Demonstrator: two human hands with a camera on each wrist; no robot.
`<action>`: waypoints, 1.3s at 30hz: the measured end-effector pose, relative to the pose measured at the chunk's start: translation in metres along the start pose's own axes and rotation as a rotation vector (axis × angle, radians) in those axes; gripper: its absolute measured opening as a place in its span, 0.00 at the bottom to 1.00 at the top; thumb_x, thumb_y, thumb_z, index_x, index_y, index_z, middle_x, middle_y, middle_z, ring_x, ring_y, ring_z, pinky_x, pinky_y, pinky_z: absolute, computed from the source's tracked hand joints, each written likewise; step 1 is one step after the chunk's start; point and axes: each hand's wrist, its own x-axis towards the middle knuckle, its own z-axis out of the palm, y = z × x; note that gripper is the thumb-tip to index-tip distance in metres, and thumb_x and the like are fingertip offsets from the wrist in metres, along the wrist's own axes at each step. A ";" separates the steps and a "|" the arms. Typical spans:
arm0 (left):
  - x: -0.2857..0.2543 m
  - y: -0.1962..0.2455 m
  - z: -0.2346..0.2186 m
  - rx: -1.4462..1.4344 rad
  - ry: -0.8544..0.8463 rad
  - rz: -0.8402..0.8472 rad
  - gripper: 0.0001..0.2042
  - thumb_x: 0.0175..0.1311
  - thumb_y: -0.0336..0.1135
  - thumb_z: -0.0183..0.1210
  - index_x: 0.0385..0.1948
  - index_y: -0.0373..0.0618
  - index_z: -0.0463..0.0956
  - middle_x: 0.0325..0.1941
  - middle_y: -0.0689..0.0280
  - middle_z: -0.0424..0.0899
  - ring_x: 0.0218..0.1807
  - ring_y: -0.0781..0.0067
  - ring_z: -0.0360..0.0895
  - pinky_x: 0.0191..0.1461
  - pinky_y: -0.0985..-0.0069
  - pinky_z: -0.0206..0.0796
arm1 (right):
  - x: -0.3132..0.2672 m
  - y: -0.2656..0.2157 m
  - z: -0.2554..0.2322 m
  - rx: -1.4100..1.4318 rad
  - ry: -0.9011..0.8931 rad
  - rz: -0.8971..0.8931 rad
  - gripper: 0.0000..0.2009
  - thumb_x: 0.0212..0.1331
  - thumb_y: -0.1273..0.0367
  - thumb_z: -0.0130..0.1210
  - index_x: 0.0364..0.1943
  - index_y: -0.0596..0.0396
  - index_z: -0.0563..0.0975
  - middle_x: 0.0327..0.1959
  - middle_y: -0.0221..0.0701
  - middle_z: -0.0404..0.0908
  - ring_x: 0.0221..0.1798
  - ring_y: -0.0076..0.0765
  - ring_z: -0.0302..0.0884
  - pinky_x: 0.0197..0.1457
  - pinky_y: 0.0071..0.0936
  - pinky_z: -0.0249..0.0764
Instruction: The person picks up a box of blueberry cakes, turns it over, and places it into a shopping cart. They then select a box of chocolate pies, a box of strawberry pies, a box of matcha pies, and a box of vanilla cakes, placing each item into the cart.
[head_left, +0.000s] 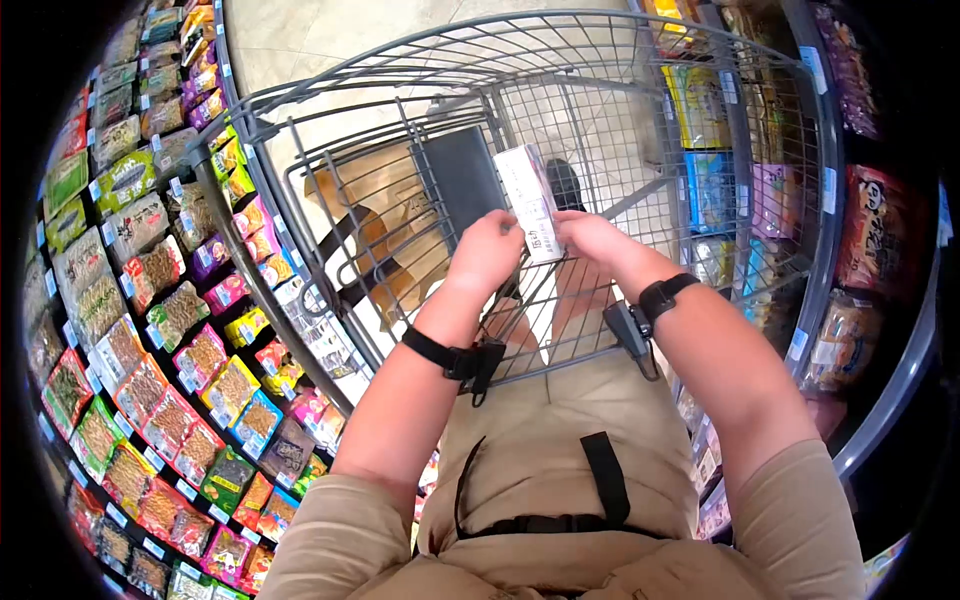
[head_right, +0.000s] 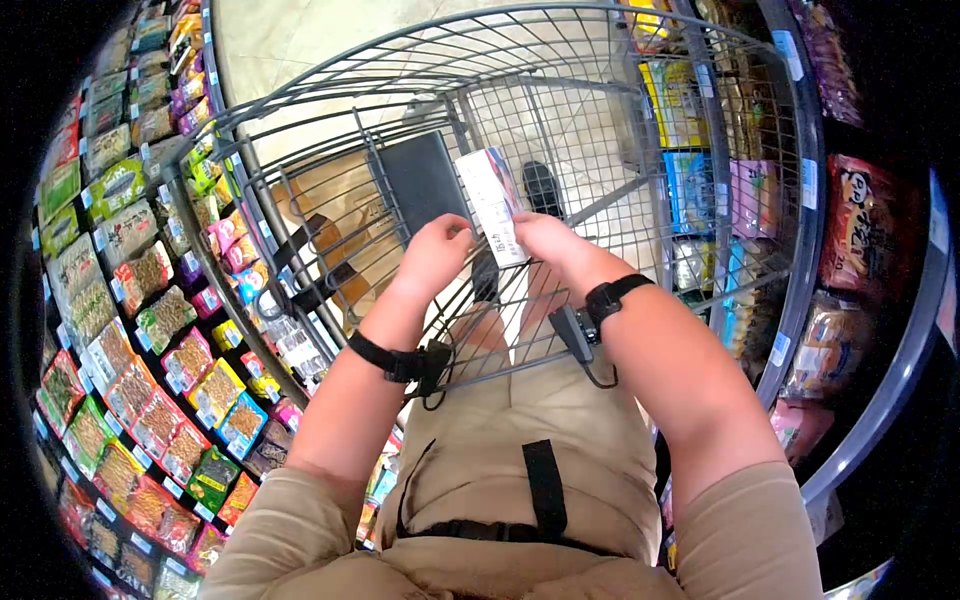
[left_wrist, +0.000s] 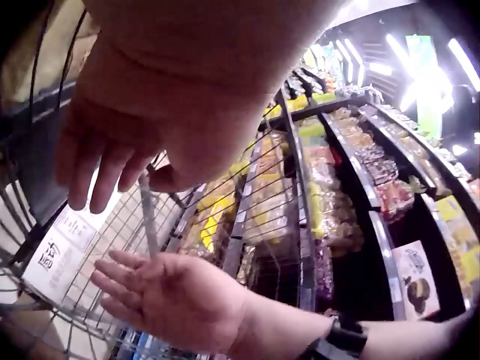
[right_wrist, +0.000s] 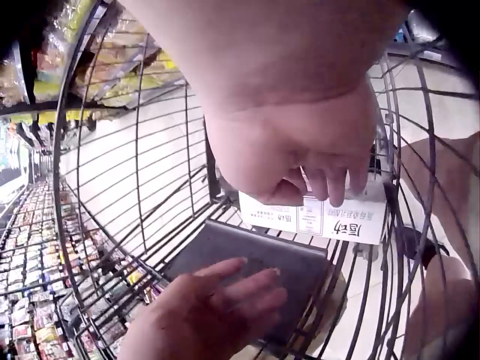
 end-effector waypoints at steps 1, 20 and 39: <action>-0.008 0.002 -0.009 -0.022 -0.022 0.003 0.18 0.66 0.39 0.57 0.51 0.36 0.80 0.38 0.53 0.88 0.42 0.62 0.86 0.49 0.69 0.75 | -0.016 -0.009 0.003 -0.056 0.093 0.036 0.24 0.69 0.65 0.53 0.69 0.54 0.71 0.62 0.31 0.79 0.64 0.31 0.76 0.61 0.28 0.70; -0.229 -0.100 -0.187 -0.440 0.157 0.523 0.13 0.76 0.33 0.52 0.58 0.41 0.74 0.50 0.59 0.87 0.48 0.71 0.84 0.51 0.77 0.73 | -0.345 0.090 0.044 0.387 0.348 -0.550 0.19 0.70 0.70 0.48 0.63 0.60 0.71 0.57 0.38 0.82 0.58 0.38 0.81 0.61 0.35 0.76; -0.299 0.072 -0.052 -0.186 -0.103 0.762 0.12 0.77 0.30 0.50 0.57 0.42 0.74 0.49 0.61 0.84 0.43 0.76 0.82 0.45 0.78 0.72 | -0.519 0.355 0.046 0.744 0.721 -0.734 0.15 0.71 0.70 0.47 0.58 0.57 0.75 0.56 0.38 0.82 0.56 0.36 0.82 0.59 0.34 0.77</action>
